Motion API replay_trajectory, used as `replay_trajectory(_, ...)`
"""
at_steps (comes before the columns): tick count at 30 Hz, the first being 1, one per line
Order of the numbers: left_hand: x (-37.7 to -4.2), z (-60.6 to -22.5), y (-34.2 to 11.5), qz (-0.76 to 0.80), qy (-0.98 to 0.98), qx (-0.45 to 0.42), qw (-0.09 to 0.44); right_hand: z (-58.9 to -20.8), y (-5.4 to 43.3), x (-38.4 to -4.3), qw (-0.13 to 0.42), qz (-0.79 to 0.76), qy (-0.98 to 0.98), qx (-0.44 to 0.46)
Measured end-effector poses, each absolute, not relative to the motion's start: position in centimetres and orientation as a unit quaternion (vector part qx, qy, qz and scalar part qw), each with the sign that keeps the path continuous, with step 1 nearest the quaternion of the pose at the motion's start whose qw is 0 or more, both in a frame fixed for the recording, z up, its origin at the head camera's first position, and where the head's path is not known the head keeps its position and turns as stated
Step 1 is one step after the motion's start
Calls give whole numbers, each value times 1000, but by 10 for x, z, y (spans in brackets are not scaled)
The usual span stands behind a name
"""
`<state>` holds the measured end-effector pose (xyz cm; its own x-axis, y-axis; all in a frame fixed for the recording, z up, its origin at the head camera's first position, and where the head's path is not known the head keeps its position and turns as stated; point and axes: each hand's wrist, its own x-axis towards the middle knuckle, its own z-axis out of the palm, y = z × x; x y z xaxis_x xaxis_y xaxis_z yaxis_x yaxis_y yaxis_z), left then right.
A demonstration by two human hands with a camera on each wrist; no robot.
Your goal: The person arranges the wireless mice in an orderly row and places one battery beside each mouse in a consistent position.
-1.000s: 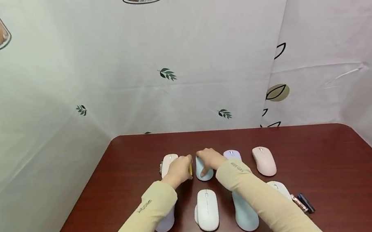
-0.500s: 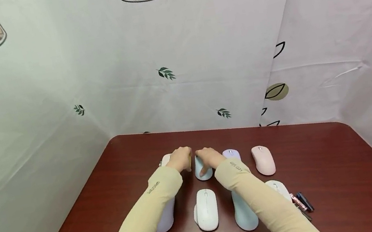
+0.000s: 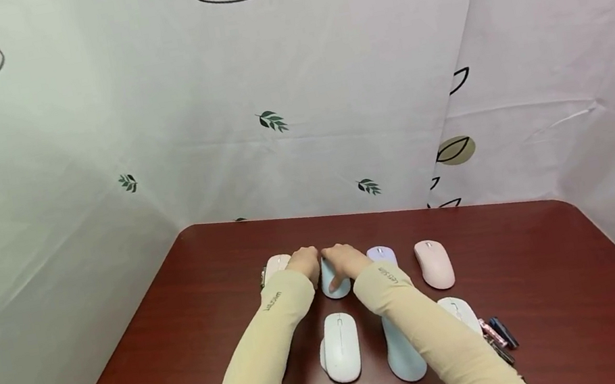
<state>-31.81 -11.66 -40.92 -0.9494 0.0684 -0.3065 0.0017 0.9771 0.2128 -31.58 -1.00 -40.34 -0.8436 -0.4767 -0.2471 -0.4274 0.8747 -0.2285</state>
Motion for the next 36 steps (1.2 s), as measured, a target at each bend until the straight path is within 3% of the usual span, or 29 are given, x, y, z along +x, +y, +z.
replay_trajectory(36,-314,-416,-121,149,976,24,155,-404,-9,-313,155,-76,957,-231)
